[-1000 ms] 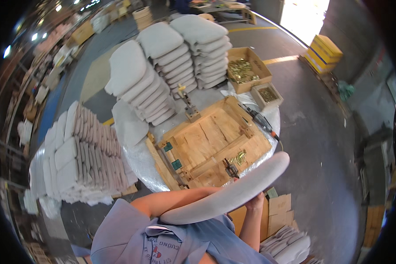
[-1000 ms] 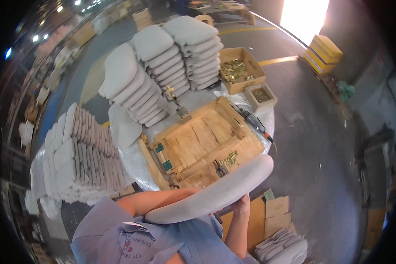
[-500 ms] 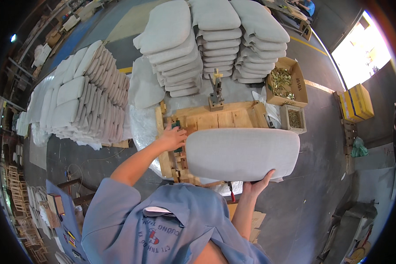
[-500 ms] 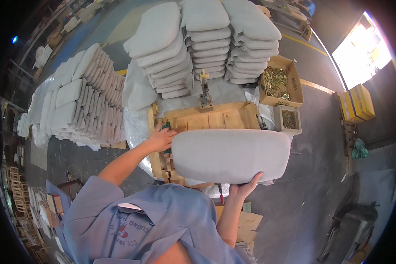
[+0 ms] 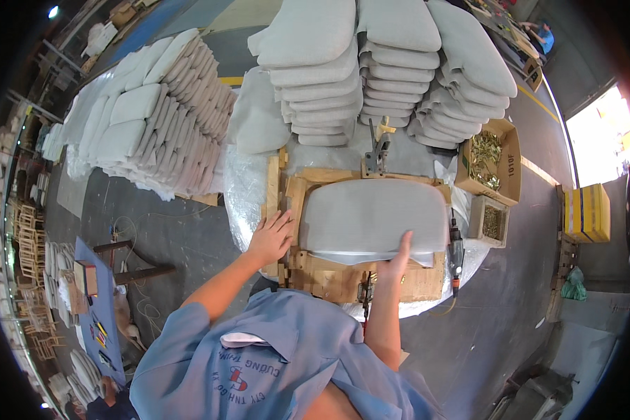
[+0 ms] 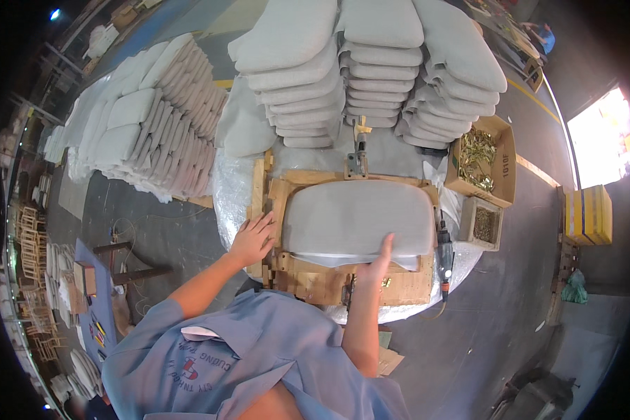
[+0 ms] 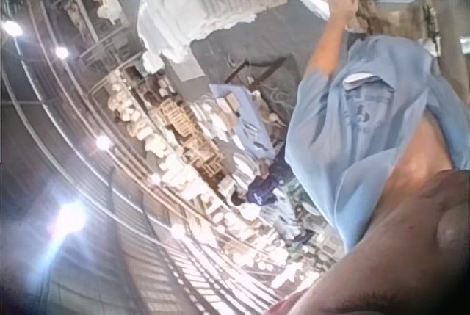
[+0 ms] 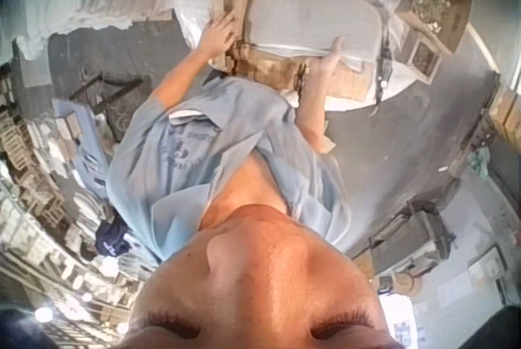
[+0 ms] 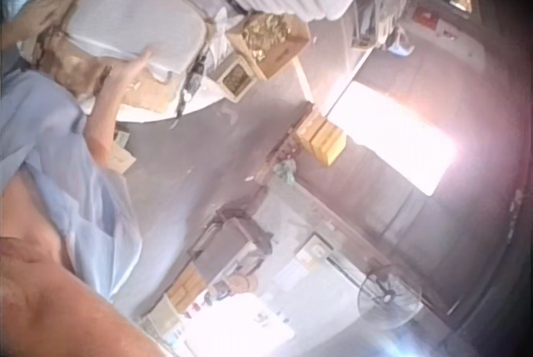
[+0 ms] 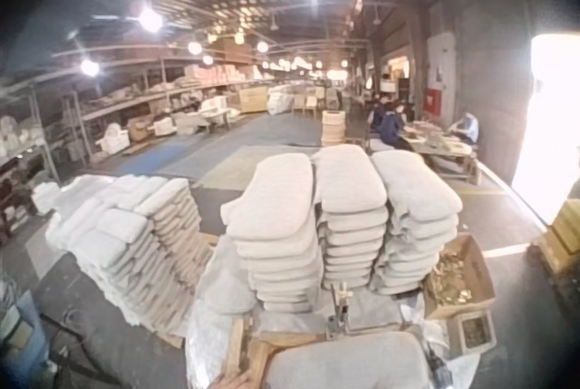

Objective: The person places a gray cushion into a wooden frame, secures it with a clamp, and uses a pneumatic drill to fasten staples around the edges. The person repeats this process for multiple cushions, stacking finished units nearby.

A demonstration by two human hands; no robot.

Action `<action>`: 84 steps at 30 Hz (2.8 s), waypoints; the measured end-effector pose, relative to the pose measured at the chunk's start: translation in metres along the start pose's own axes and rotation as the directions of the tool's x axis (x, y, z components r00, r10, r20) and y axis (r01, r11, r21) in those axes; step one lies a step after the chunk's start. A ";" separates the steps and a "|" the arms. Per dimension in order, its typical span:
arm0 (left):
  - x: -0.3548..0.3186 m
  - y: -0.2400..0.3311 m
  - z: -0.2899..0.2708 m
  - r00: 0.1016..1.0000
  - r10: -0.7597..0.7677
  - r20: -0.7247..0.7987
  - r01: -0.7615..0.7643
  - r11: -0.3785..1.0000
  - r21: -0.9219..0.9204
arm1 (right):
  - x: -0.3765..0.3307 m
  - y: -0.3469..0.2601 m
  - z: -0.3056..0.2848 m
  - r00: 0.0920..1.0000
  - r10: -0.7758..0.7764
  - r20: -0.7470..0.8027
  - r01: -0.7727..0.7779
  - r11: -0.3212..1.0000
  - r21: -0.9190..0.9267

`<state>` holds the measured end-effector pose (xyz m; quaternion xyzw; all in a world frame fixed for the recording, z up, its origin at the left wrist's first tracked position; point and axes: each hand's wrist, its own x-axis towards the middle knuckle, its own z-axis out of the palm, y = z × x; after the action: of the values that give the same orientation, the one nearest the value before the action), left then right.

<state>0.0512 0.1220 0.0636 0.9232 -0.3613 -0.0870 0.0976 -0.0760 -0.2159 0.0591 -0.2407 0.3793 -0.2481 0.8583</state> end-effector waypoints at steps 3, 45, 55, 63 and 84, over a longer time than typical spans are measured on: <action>0.008 0.021 0.017 0.994 -0.032 -0.103 0.030 0.999 -0.023 | 0.014 0.013 -0.016 0.999 0.045 0.018 -0.047 0.996 0.072; 0.265 0.274 0.094 0.992 0.064 -0.107 -0.070 0.996 -0.055 | 0.191 -0.139 -0.069 0.852 -0.394 0.345 0.192 -0.379 -0.905; 0.241 0.259 0.087 0.963 0.149 -0.224 -0.177 0.978 -0.109 | 0.187 -0.145 -0.046 0.829 -0.476 0.294 0.110 -0.378 -0.919; 0.196 0.230 0.077 0.969 0.110 -0.220 -0.130 0.989 -0.076 | 0.184 -0.136 -0.049 0.833 -0.465 0.299 0.148 -0.334 -0.931; 0.153 0.161 0.077 0.968 0.249 -0.023 -0.245 0.926 -0.288 | 0.107 -0.044 -0.036 0.713 -0.506 0.485 0.259 -0.453 -0.853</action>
<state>0.0396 -0.1081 0.0151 0.8456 -0.4586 -0.1324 0.2388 -0.0512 -0.3232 0.0072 -0.9038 0.3665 -0.1739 0.1362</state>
